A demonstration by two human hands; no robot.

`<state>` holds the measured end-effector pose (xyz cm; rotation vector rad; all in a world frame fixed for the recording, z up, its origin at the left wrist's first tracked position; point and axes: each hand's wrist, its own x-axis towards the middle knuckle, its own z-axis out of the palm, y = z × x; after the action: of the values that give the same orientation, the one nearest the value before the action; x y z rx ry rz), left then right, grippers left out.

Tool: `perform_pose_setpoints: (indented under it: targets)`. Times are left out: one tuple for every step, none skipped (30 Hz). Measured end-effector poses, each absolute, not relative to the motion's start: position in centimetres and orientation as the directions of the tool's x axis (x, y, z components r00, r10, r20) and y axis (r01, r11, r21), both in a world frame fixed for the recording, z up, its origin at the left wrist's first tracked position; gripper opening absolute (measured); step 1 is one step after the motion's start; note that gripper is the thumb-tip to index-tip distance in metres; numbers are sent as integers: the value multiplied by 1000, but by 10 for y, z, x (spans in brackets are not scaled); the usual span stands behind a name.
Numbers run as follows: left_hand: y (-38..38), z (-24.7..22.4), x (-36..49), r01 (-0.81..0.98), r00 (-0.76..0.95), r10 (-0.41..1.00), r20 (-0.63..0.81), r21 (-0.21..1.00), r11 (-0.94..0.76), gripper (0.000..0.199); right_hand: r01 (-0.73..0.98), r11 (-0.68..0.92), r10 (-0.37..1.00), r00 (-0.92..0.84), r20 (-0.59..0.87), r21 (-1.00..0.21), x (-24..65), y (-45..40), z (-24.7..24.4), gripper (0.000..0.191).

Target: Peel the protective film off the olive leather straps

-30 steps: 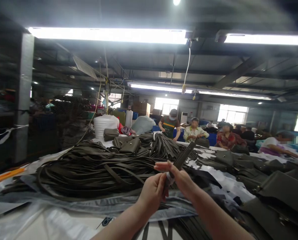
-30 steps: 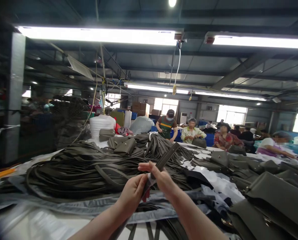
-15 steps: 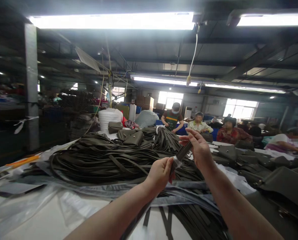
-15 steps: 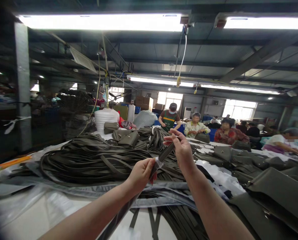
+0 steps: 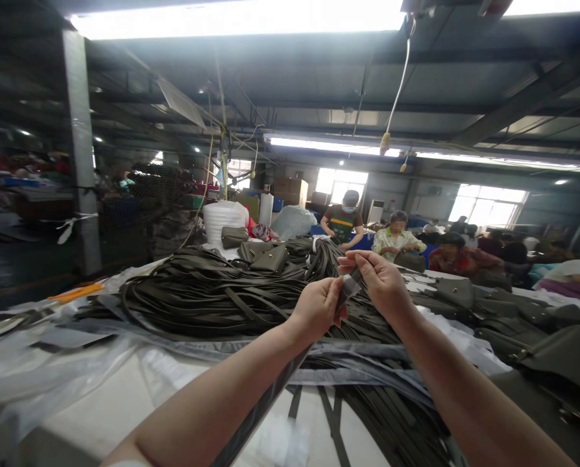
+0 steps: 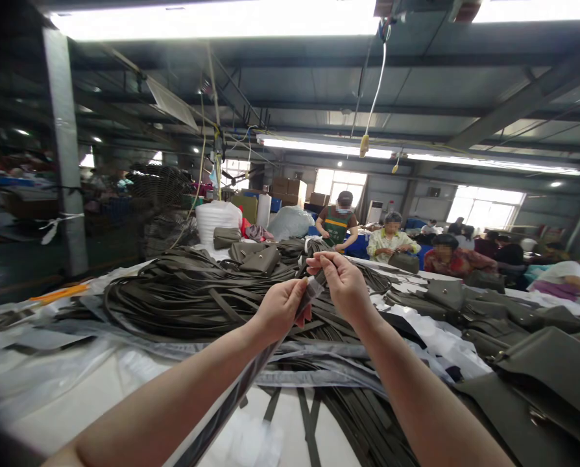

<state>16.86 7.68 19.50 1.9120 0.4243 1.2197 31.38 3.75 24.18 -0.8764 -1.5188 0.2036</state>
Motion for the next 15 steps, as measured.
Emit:
perform_pose_setpoints:
  targets:
    - [78, 195, 168, -142, 473, 645, 601, 774, -617, 59, 390, 692, 627, 94, 774, -608, 312, 38, 241, 39]
    - [79, 195, 167, -147, 472, 644, 602, 774, -616, 59, 382, 690, 635, 87, 767, -615, 311, 39, 241, 40]
    - [81, 194, 166, -150, 472, 645, 601, 776, -613, 59, 372, 686, 648, 80, 758, -626, 311, 39, 240, 41]
    - [82, 192, 164, -154, 470, 649, 598, 780, -607, 59, 354, 680, 663, 78, 744, -643, 312, 39, 238, 42]
    - [84, 191, 162, -158, 466, 656, 594, 786, -598, 59, 325, 673, 679, 86, 729, -665, 314, 39, 237, 44]
    - [85, 190, 159, -162, 459, 665, 589, 791, -589, 59, 284, 667, 692, 108, 714, -689, 316, 39, 234, 45]
    - [87, 189, 155, -166, 452, 673, 585, 797, -581, 59, 236, 658, 707, 135, 694, -715, 317, 39, 230, 45]
    - [88, 189, 152, -173, 448, 680, 581, 802, -572, 59, 191, 639, 731, 151, 665, -745, 317, 39, 224, 43]
    - [88, 190, 149, -183, 448, 681, 580, 805, -565, 59, 157, 607, 769, 130, 626, -779, 314, 39, 216, 38]
    - [88, 191, 146, -197, 452, 677, 582, 805, -560, 59, 142, 560, 818, 60, 572, -816, 309, 38, 206, 33]
    - [88, 192, 144, -212, 460, 668, 585, 803, -557, 59, 146, 497, 867, -50, 495, -855, 301, 38, 194, 29]
    - [86, 192, 143, -230, 471, 658, 587, 802, -551, 59, 161, 427, 899, -180, 399, -890, 290, 36, 181, 28]
    - [85, 193, 142, -247, 488, 647, 586, 804, -541, 59, 183, 359, 906, -302, 295, -915, 277, 34, 167, 30]
    - [83, 194, 141, -259, 513, 633, 580, 808, -530, 59, 202, 299, 898, -389, 204, -933, 262, 32, 154, 34]
    - [82, 194, 140, -268, 542, 618, 569, 814, -515, 59, 213, 243, 891, -435, 131, -946, 247, 29, 143, 40]
